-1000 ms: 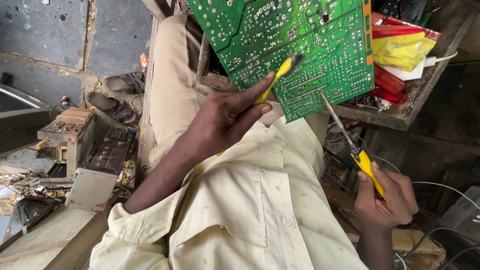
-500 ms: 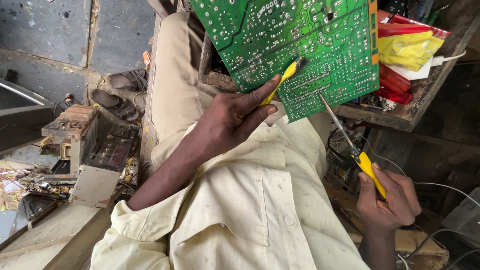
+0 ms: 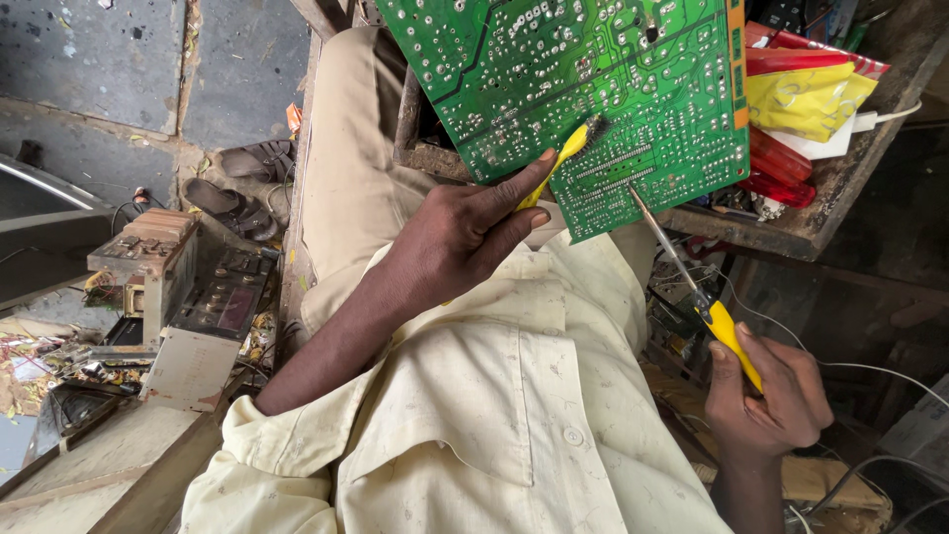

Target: The person holds a green printed circuit board on their lap and uses a soldering iron in the right hand while applying flux with a yellow brush in the left hand. The person repeatedly applies flux and solders along a row of pins on the board.

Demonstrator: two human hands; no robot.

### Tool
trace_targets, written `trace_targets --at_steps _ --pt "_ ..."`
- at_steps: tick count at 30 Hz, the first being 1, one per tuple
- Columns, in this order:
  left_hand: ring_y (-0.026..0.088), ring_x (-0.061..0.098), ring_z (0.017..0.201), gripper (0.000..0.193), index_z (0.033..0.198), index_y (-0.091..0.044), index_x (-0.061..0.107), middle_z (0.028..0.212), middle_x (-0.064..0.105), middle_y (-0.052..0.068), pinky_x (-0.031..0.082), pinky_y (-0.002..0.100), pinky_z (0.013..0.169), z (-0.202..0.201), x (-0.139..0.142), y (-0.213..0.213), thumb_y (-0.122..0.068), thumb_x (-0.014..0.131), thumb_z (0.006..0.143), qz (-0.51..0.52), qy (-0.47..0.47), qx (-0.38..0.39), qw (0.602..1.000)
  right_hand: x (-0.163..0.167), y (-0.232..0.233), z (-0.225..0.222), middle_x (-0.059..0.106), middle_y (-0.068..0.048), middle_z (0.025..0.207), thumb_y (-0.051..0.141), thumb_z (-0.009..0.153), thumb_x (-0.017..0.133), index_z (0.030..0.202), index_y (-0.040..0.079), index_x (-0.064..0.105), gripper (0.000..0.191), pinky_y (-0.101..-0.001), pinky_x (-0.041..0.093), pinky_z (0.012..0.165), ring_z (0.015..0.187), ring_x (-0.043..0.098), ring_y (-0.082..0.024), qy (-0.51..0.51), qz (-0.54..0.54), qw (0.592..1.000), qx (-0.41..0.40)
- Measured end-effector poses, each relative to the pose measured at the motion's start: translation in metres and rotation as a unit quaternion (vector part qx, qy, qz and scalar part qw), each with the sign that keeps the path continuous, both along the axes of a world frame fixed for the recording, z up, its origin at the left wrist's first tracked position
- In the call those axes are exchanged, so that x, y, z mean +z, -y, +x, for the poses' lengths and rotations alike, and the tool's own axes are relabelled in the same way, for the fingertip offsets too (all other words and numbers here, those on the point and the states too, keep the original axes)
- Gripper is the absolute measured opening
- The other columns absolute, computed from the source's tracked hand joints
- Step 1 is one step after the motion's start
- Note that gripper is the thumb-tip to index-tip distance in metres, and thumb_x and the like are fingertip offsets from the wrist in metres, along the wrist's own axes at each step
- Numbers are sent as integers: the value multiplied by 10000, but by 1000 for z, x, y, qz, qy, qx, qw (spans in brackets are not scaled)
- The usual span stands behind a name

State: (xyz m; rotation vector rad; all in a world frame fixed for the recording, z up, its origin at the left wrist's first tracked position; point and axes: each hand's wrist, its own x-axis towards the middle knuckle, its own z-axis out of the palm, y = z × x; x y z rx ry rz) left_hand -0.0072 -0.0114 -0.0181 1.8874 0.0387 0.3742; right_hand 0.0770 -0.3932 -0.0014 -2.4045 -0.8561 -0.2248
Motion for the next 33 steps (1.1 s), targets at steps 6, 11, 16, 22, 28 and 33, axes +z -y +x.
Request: trace_targets --at_steps 6,11,16,22,28,33 --pt "235 679 665 565 1588 -96 432 820 671 152 550 375 695 0 3 1 -185 668 1083 -13 -36 -6 999 0 -2 1 723 -202 1086 -25 1018 879 1221 -57 747 245 -251 599 840 970 736 -216 -5 -2 1000 8" --pt "237 670 652 564 1584 -93 443 796 664 146 537 382 666 0 5 3 -186 675 1078 -11 -36 -7 999 1 -7 2 720 -194 1042 -40 994 892 1204 -54 753 252 -250 606 781 915 743 -207 2 -6 1000 25" --pt "248 678 665 565 1571 -86 459 782 675 127 540 404 639 2 2 11 -197 692 1068 18 -11 -5 1000 4 -11 3 717 -191 1024 -42 955 902 1189 -42 756 276 -258 605 752 895 742 -209 11 -22 999 26" --pt "255 636 633 596 1574 -84 441 765 660 96 539 427 620 8 -6 27 -219 716 1062 118 37 18 992 4 -14 0 721 -190 1039 -47 971 897 1212 -41 758 278 -254 613 772 910 746 -212 4 -22 1000 19" --pt "236 599 634 707 1599 -5 339 767 628 85 510 421 556 13 -18 37 -190 713 1028 267 26 3 963 1 -16 -2 728 -203 1034 -39 956 898 1216 -33 760 294 -268 610 777 896 747 -220 10 -27 1000 8" --pt "227 580 712 843 1628 37 265 869 620 100 504 385 549 17 -20 42 -66 660 890 371 -5 -36 928 -9 -10 -6 727 -217 1056 -39 979 870 1230 -45 751 278 -282 615 793 927 745 -230 16 -27 1000 5"
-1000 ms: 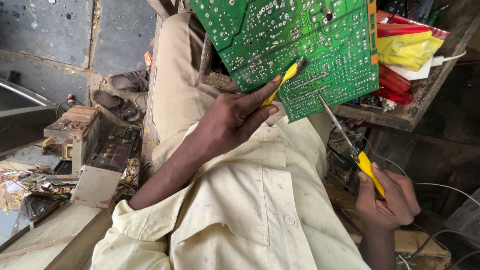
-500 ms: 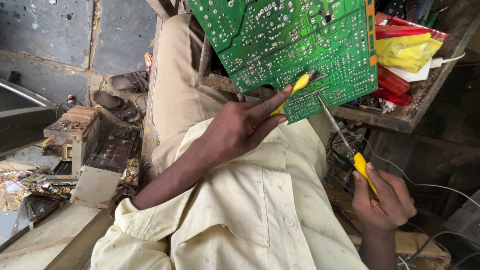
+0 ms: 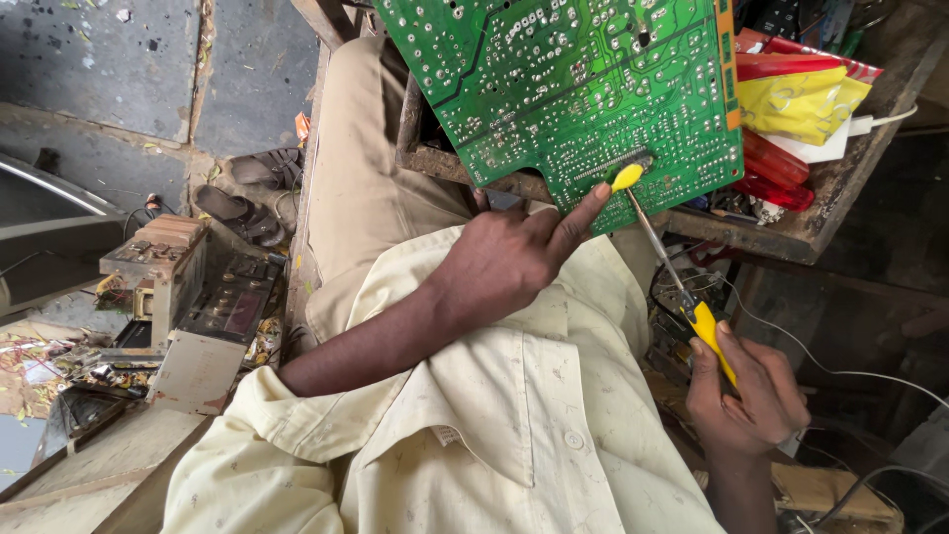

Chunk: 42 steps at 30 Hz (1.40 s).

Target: The person holds a green printed circuit board on their lap and uses a soldering iron in the right hand while applying flux with a yellow brush in the left hand. The person repeatedly applies flux and solders along a row of pins on the board.

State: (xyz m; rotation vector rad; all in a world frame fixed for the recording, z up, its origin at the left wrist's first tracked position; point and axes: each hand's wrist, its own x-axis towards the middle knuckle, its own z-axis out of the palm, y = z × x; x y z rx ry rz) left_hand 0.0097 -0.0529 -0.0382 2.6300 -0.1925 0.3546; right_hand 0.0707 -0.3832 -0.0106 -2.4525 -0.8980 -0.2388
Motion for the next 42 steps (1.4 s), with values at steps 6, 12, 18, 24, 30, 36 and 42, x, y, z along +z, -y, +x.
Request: trace_targets --at_steps 6,12,18,24,30,36,42 --pt "211 506 507 635 1613 36 239 693 559 85 465 416 478 -7 17 -5 -207 558 1121 -53 -115 -78 989 -4 17 9 689 -270 1058 -93 999 751 1180 -135 715 189 -332 576 700 866 698 -294 170 58 983 -50" --pt "190 524 518 531 1513 76 495 706 609 85 462 339 427 2 17 -11 -104 583 1021 -83 57 5 995 -1 15 3 644 -243 1146 -111 1087 722 1248 -141 670 172 -308 601 812 986 706 -273 126 50 990 -28" --pt "161 592 545 101 1155 -77 660 713 672 133 525 315 498 -2 11 -18 -142 671 1078 -296 93 -134 941 3 5 -2 681 -217 1108 -84 1024 808 1237 -93 715 233 -277 580 800 931 704 -241 39 56 997 -25" --pt "175 587 599 539 1552 -44 487 709 624 130 532 327 628 -18 13 -44 -136 693 1063 -378 6 105 920 8 3 -2 708 -212 1089 -99 991 863 1212 -73 740 255 -263 595 831 941 732 -227 -12 41 999 -11" --pt "158 630 685 552 1588 -79 449 790 634 116 544 324 703 -23 16 -39 -164 691 1099 -374 27 90 923 9 1 0 716 -214 1084 -81 987 874 1202 -75 741 253 -264 596 826 935 732 -228 -15 34 999 0" --pt "162 608 652 564 1577 -77 456 735 623 109 527 333 672 -21 16 -40 -176 700 1078 -370 -1 96 924 7 2 1 717 -216 1093 -54 1007 869 1205 -77 738 239 -261 609 835 951 739 -225 -22 39 999 6" --pt "168 614 644 567 1577 -79 455 737 627 112 525 337 659 -21 17 -39 -182 697 1074 -372 -11 97 923 5 4 1 715 -212 1093 -36 1018 870 1210 -73 736 236 -262 620 845 968 744 -227 -25 38 999 9"
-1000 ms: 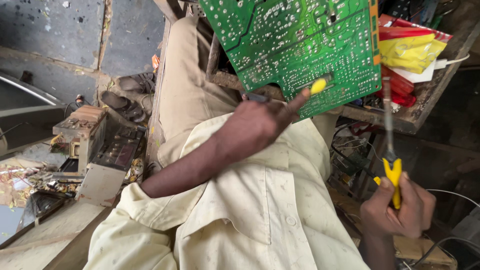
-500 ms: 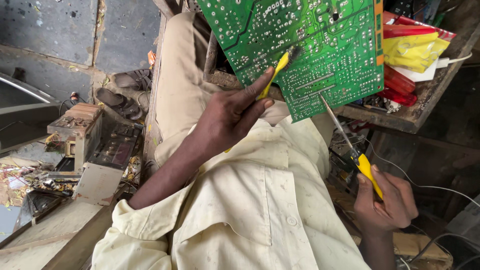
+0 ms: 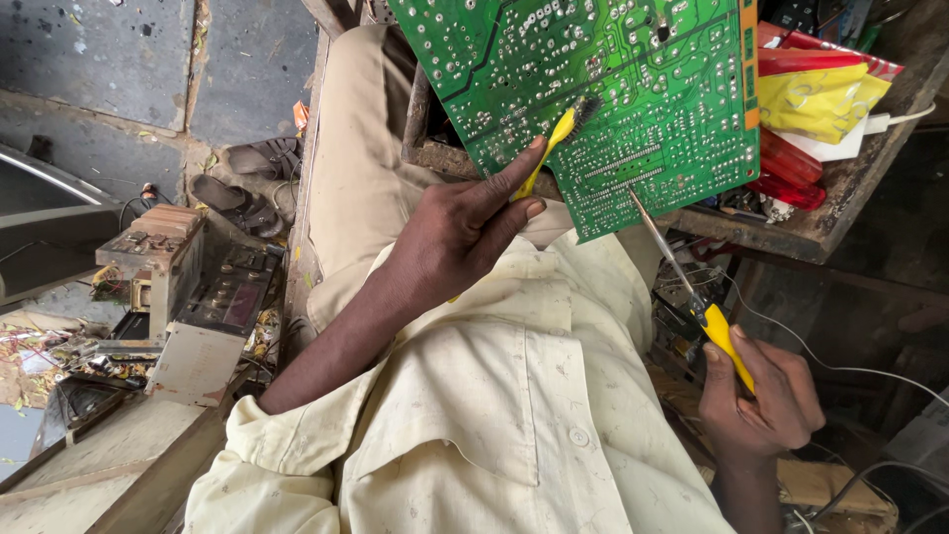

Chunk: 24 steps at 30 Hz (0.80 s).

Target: The person holds a green printed circuit board on their lap and uses a soldering iron in the right hand while applying flux with a yellow brush in the left hand. The person repeatedly applies flux and solders along a row of pins on the board.

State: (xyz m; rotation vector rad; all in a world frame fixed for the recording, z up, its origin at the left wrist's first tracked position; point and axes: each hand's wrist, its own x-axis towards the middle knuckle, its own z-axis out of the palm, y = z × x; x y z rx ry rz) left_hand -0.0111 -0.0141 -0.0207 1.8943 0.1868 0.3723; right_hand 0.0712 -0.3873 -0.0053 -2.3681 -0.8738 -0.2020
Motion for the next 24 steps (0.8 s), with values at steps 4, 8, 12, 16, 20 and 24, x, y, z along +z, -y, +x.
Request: trace_targets --at_steps 4,8,12,16,20,24 --pt "191 663 675 560 1574 -76 457 783 674 126 544 339 686 1 1 2 -181 690 1075 -3 1 -7 1000 1 0 2 720 -201 1074 -19 1005 882 1207 -57 745 247 -251 617 827 942 741 -212 -23 -5 1000 1" --pt "233 726 742 555 1565 -74 459 884 732 154 567 355 706 3 1 6 -181 681 1068 -12 -2 -15 1000 5 0 13 723 -198 986 -17 926 909 1218 -33 764 326 -251 591 744 844 730 -203 -10 -3 1000 23" --pt "286 743 817 555 1580 -77 442 959 736 178 580 384 753 3 -1 8 -176 671 1084 -8 22 -31 999 10 2 20 728 -176 979 -12 952 919 1197 -14 769 288 -255 589 768 859 735 -193 -11 -21 1000 20" --pt "288 732 806 559 1586 -80 435 943 722 174 574 396 741 5 -4 10 -172 670 1087 2 30 -32 999 14 2 23 730 -173 989 -12 958 918 1213 -13 767 296 -246 588 763 871 740 -189 -28 -24 999 27" --pt "288 695 732 582 1586 -83 432 814 675 153 559 416 697 7 -7 13 -182 688 1073 24 24 -33 999 17 1 25 731 -177 991 -20 958 908 1217 -16 763 296 -234 585 765 876 740 -182 -49 -23 998 19" --pt "279 655 655 592 1576 -83 433 805 682 122 539 426 612 5 -8 19 -193 704 1061 100 40 -22 994 17 -1 28 727 -190 1003 -38 955 891 1215 -24 755 294 -225 596 765 895 744 -180 -64 -19 998 17"
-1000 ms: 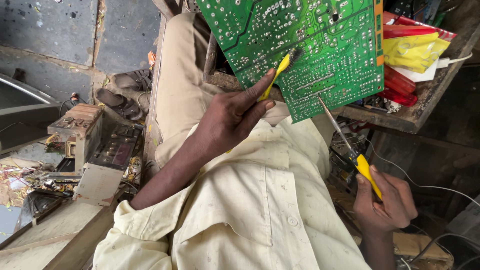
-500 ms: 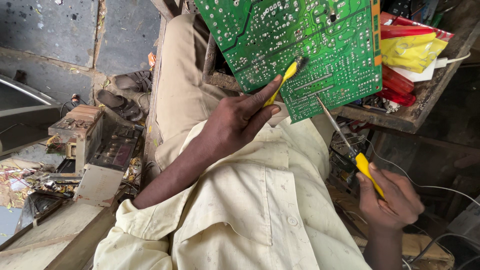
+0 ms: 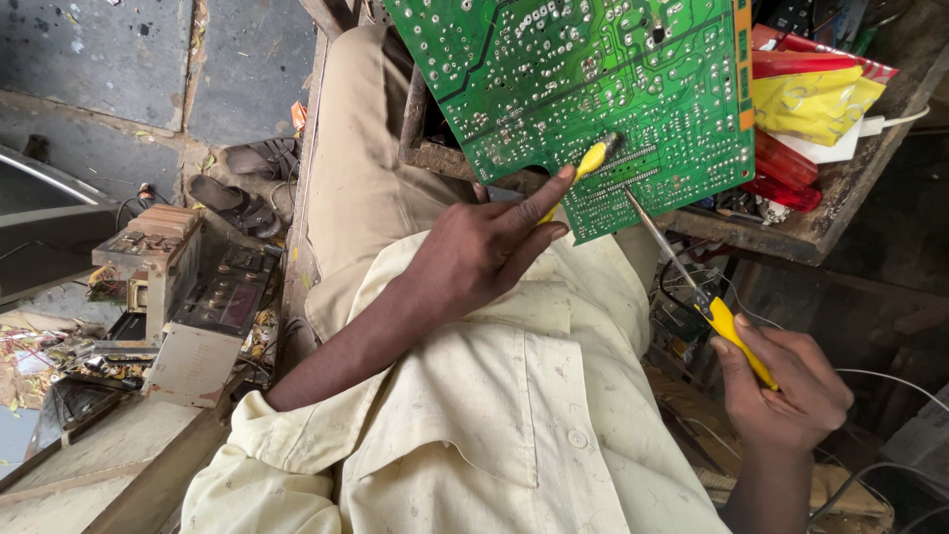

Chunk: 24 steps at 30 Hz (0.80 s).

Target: The person holds a green printed circuit board on their lap and uses a soldering iron in the right hand while applying flux with a yellow brush in the left hand. The person repeatedly applies flux and solders along a row of pins on the board.

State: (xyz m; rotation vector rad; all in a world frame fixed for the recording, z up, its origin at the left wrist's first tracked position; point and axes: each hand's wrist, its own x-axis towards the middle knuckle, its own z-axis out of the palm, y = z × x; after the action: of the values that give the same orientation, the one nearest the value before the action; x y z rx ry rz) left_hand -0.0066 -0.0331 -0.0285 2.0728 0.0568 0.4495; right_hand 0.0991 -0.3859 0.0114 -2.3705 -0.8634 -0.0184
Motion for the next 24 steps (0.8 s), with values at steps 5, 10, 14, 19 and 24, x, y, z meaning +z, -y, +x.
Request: trace_targets --at_steps 5,10,14,19,24 --pt "235 617 610 656 1612 -80 359 759 633 74 535 419 594 1 -5 9 -218 705 1072 51 13 -18 998 0 -1 3 732 -193 1042 -43 980 884 1225 -18 753 280 -234 610 803 951 753 -190 -3 2 1000 4" --pt "232 597 619 715 1642 -87 278 777 628 66 511 419 575 4 -9 14 -240 693 1081 112 22 -11 993 -2 -3 4 732 -193 1036 -35 973 890 1229 -18 756 289 -242 604 806 938 751 -195 9 2 1000 9" --pt "229 580 655 725 1634 -53 266 806 620 69 491 417 549 7 -10 17 -224 682 1065 165 10 -19 986 -3 -5 2 734 -197 1043 -31 975 892 1228 -20 754 287 -245 604 818 943 751 -200 11 9 1000 6" --pt "265 564 815 814 1629 11 257 865 585 91 500 395 576 8 -12 18 -85 650 922 267 -16 -43 963 -8 -6 -3 735 -205 1084 -30 1001 882 1234 -21 749 268 -259 615 883 1007 759 -220 10 19 1000 3" --pt "276 567 807 821 1612 53 261 835 575 101 502 388 544 8 -15 20 -62 642 894 269 -30 -57 961 -16 0 -6 734 -218 1091 -44 1017 851 1204 -51 743 217 -275 616 910 1017 755 -241 39 19 999 2"
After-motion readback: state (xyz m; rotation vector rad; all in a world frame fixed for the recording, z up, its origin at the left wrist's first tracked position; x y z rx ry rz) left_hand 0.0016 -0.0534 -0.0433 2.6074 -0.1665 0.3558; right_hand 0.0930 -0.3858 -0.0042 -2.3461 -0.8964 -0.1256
